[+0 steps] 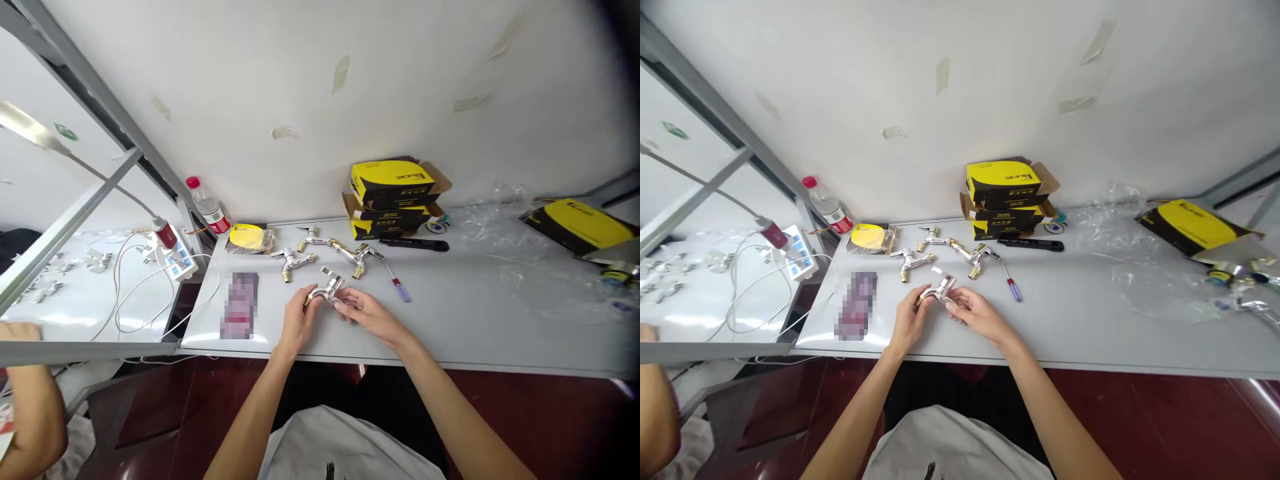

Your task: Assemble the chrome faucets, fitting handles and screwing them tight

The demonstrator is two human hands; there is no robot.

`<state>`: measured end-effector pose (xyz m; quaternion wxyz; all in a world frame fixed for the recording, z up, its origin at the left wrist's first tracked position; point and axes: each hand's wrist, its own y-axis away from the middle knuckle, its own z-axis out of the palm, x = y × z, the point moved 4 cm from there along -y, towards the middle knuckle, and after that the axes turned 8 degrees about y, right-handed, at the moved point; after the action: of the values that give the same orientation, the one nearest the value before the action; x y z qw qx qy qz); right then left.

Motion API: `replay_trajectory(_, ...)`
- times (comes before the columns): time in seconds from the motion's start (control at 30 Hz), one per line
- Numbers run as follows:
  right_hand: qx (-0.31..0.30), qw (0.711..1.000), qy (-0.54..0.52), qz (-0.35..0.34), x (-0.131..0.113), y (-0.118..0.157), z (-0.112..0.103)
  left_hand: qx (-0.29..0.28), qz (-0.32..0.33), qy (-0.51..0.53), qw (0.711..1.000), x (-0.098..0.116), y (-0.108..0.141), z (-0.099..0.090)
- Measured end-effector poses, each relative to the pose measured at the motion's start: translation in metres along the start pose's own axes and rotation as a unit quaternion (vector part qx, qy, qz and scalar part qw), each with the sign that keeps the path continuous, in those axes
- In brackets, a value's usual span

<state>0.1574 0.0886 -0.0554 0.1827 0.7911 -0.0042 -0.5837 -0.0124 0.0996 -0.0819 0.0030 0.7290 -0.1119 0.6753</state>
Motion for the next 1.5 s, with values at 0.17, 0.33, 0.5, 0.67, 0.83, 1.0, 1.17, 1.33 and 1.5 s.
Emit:
replay_trajectory(0.17,-0.01,1.0,-0.008,0.01,0.001,-0.003,0.001,0.064,-0.025,-0.017,0.997,-0.006,0.0,-0.006)
replay_trajectory(0.33,-0.035,0.999,-0.029,0.002,0.008,-0.003,0.0,0.055,-0.038,-0.035,0.997,-0.003,0.0,-0.005)
replay_trajectory(0.5,-0.028,0.999,0.029,0.002,0.006,0.001,0.001,0.052,-0.039,-0.034,0.997,-0.002,0.001,-0.004)
replay_trajectory(0.67,-0.003,0.998,0.06,-0.001,0.004,0.003,0.004,0.068,-0.063,-0.055,0.994,-0.004,0.001,-0.003)
replay_trajectory(0.83,0.011,0.995,0.096,-0.009,0.011,0.002,0.004,0.071,-0.038,-0.104,0.991,0.001,-0.002,0.001)
replay_trajectory(1.0,0.036,0.994,0.1,-0.035,0.016,0.001,0.002,0.058,-0.102,-0.011,0.993,0.003,-0.004,0.001)
replay_trajectory(1.17,0.037,0.995,0.083,-0.046,0.016,0.002,0.002,0.002,-0.223,0.214,0.951,0.003,-0.004,0.002)
replay_trajectory(1.33,0.036,0.997,0.063,-0.022,0.017,0.002,0.003,0.019,-0.149,0.188,0.971,0.009,-0.006,-0.006)
replay_trajectory(1.5,0.038,0.997,0.061,-0.028,0.014,0.004,0.003,0.0,-0.188,0.192,0.963,0.004,-0.004,-0.003)
